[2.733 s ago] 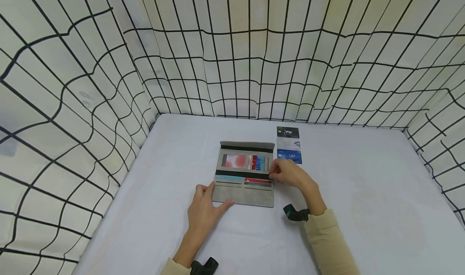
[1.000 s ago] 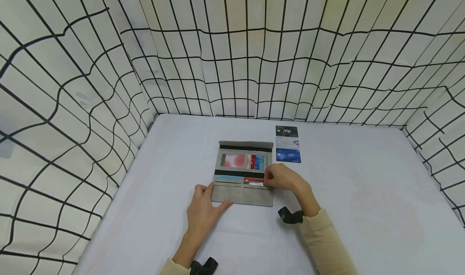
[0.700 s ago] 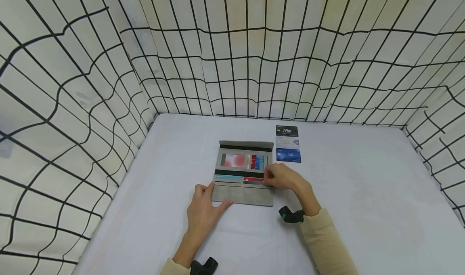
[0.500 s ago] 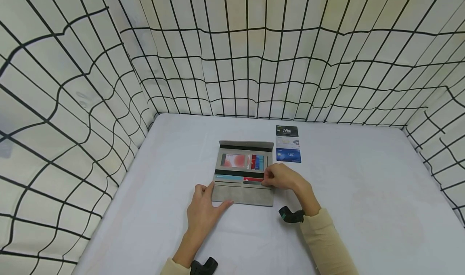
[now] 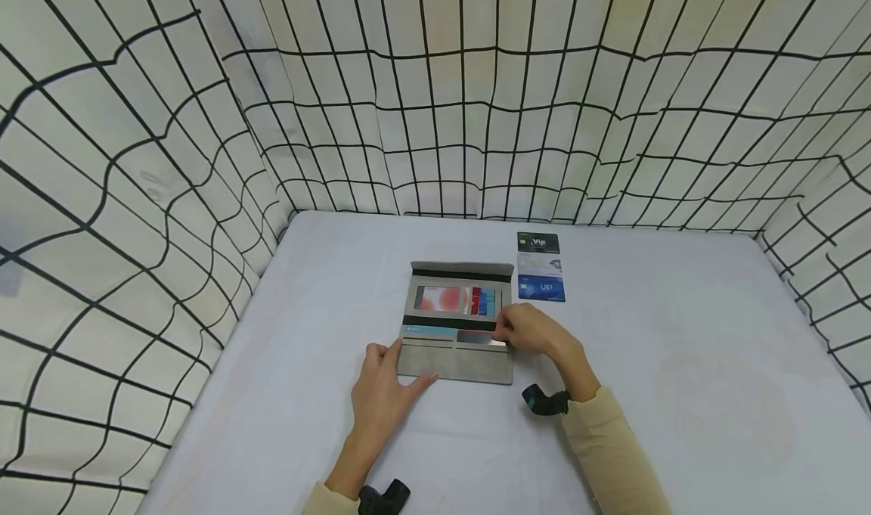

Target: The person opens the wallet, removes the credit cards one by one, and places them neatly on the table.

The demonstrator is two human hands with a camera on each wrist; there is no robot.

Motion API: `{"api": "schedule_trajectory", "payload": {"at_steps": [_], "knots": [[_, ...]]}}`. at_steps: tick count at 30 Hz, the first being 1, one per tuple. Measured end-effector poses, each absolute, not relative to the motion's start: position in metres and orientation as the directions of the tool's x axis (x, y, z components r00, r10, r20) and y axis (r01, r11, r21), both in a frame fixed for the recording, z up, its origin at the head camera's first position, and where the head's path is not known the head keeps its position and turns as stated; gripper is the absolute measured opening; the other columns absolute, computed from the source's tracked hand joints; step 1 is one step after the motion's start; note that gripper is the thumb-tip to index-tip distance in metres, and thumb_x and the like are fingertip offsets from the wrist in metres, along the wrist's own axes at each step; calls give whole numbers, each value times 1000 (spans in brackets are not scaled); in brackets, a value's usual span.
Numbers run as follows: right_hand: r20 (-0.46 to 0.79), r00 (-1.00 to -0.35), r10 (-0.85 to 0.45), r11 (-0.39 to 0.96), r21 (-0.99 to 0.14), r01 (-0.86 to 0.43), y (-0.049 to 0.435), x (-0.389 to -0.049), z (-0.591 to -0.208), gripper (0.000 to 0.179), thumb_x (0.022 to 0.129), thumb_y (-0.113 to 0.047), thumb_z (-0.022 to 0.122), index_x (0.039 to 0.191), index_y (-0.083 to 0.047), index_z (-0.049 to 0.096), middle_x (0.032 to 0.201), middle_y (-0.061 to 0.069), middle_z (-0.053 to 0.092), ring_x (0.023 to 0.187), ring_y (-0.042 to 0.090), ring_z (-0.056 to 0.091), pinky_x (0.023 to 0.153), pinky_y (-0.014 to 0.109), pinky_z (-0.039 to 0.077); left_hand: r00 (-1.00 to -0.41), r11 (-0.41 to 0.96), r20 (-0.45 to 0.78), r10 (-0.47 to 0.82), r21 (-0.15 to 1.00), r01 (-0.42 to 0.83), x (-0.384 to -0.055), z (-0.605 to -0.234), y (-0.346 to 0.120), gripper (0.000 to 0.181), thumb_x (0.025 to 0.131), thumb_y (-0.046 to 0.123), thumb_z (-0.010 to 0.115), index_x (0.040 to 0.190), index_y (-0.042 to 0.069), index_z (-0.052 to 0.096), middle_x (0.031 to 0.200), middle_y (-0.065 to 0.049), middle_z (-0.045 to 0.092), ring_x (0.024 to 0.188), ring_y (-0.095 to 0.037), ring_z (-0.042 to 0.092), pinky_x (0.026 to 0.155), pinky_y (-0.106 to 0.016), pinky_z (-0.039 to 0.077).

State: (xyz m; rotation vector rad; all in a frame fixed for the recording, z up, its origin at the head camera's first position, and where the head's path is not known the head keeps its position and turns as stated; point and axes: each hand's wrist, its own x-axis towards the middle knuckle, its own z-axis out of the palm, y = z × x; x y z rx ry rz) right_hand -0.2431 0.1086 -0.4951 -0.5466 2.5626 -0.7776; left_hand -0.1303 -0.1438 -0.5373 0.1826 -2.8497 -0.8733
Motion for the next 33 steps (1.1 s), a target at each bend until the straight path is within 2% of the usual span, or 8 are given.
{"api": "schedule_trajectory", "payload": {"at_steps": [20,28,33], "knots": [[-188,-889,-418,760,-608,-230,108,-247,-500,9,96,-14,67,91,-6,66,81,3,63,71,15,53,65,26,45,-979,823,111,-169,563,-78,-130,-536,-143,85,76,50,84,139,0,57,105,-10,48,74,-14,43,54,-23,32],[-226,-854,-469,748,-615,-248,115,-251,-500,10,93,-15,71,94,-6,66,81,3,62,74,14,54,69,26,47,-980,825,109,-169,560,-81,-130,-536,-143,85,75,50,84,139,0,56,104,-10,48,74,-14,43,54,-23,33],[-242,-818,-522,724,-632,-275,119,-251,-495,18,88,-10,75,101,-3,65,87,4,63,79,16,54,73,29,49,-979,823,112,-172,562,-80,-130,-536,-143,85,75,50,84,139,0,56,104,-11,49,74,-14,43,54,-24,33]]}}
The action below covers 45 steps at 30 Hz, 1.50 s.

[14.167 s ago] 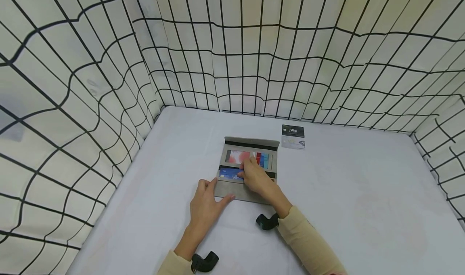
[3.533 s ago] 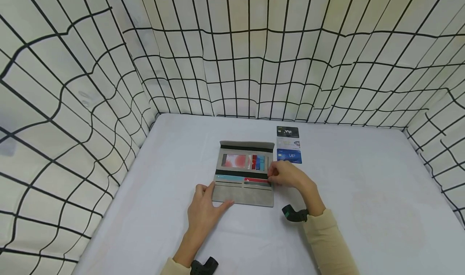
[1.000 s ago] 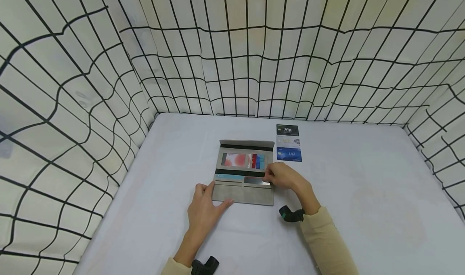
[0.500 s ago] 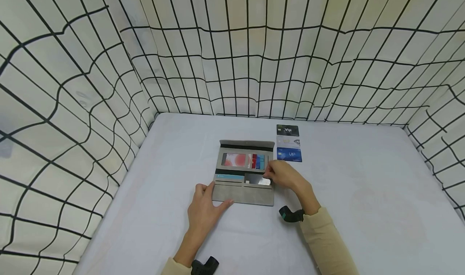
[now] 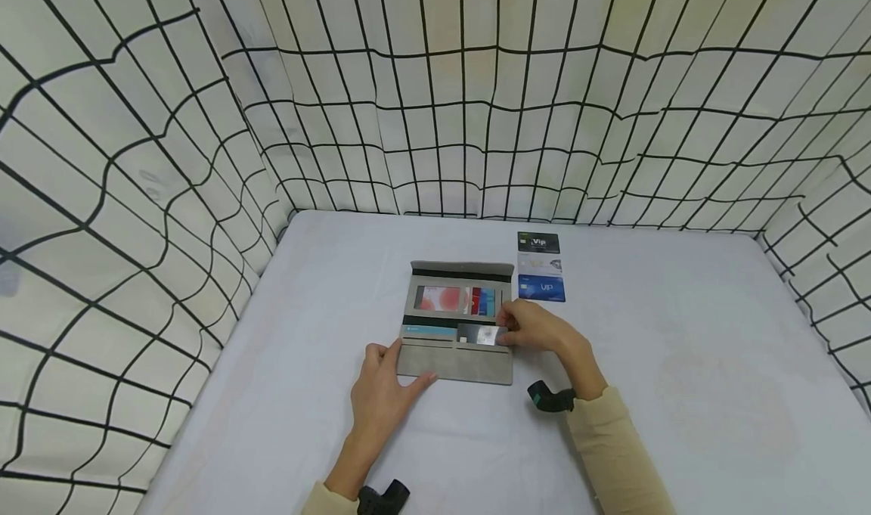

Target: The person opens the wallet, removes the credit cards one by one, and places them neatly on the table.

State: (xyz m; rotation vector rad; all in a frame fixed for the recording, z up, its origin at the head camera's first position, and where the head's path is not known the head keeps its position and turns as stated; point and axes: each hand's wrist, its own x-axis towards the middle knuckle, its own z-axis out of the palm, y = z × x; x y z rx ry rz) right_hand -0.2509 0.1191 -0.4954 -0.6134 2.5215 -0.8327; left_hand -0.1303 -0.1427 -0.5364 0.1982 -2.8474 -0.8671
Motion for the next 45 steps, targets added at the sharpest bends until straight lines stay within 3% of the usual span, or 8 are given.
{"api": "schedule_trajectory", "payload": {"at_steps": [45], "knots": [[-215,-865,-453,681,-710,-180,127,-247,-510,16,95,-9,67,109,-4,62,90,6,58,83,18,53,74,29,46,-978,830,132,-162,555,-63,-131,-537,-144,85,74,51,85,137,0,58,108,-12,52,79,-17,50,56,-25,37]]}}
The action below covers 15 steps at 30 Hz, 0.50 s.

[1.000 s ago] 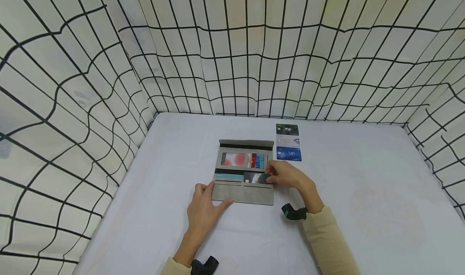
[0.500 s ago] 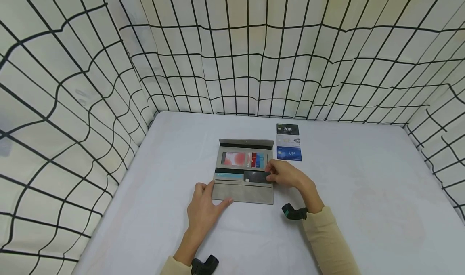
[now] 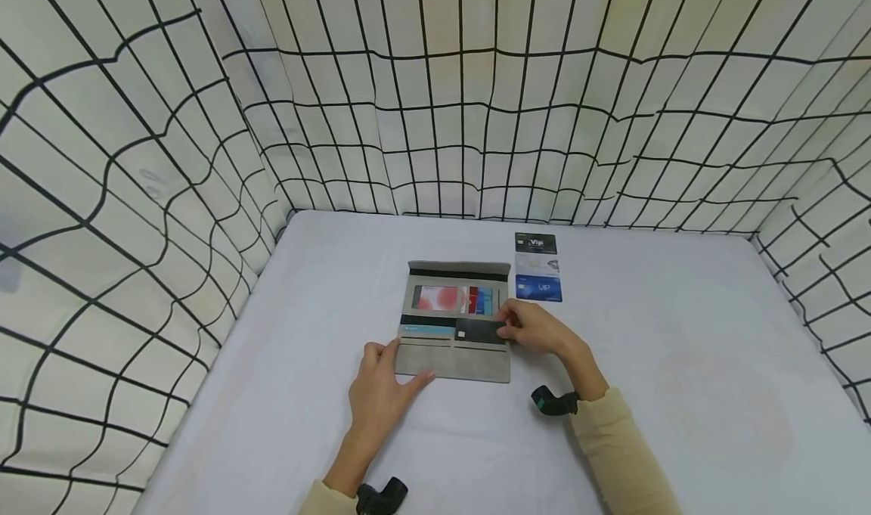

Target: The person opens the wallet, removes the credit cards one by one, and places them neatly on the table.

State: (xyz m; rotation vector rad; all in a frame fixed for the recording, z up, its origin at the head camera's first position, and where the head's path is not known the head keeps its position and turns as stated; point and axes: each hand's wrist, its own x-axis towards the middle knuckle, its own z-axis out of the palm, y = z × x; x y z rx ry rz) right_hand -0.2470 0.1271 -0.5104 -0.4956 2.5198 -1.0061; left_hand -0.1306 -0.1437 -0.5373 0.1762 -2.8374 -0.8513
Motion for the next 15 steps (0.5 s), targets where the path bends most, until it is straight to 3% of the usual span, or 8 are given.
{"api": "schedule_trajectory", "payload": {"at_steps": [11,15], "knots": [[-114,-881,-459,636,-734,-237,127,-241,-512,15,95,-7,65,108,-1,60,86,6,54,80,17,51,70,27,42,-979,830,108,-174,551,-87,-131,-537,-143,86,74,51,85,137,0,58,107,-11,51,77,-16,46,54,-24,34],[-123,-897,-425,642,-739,-203,127,-239,-514,18,95,-9,65,112,-2,61,88,5,54,82,17,51,72,28,42,-978,832,107,-176,547,-90,-131,-537,-143,85,74,51,85,137,0,58,108,-11,51,78,-16,47,54,-24,35]]}}
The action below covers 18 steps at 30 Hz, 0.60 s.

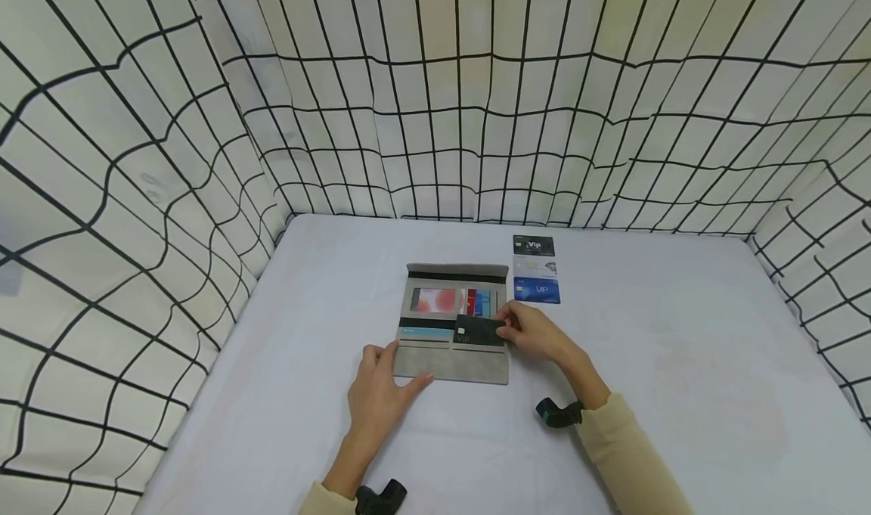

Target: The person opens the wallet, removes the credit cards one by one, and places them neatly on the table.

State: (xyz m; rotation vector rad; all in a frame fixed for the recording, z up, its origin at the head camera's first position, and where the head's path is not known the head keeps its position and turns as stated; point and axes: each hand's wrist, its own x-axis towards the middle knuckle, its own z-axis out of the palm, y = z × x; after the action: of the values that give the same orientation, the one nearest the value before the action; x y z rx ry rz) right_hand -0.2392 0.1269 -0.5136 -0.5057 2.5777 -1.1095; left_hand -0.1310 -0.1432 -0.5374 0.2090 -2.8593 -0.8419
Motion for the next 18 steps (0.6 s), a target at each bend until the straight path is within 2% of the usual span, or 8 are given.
{"api": "schedule_trajectory", "payload": {"at_steps": [14,18], "knots": [[-99,-929,-356,628,-761,-160,126,-232,-520,21,97,-8,62,117,-2,58,95,8,59,86,18,52,77,31,45,-977,829,126,-170,555,-73,-131,-539,-145,85,74,51,85,137,0,58,107,-11,52,78,-16,48,55,-24,36],[-94,-932,-351,582,-801,-138,127,-232,-521,21,99,-6,59,118,-1,54,94,10,62,82,17,59,77,30,50,-977,829,137,-166,555,-63,-130,-540,-145,85,74,51,85,136,0,59,107,-11,51,78,-16,48,55,-25,36]]}}
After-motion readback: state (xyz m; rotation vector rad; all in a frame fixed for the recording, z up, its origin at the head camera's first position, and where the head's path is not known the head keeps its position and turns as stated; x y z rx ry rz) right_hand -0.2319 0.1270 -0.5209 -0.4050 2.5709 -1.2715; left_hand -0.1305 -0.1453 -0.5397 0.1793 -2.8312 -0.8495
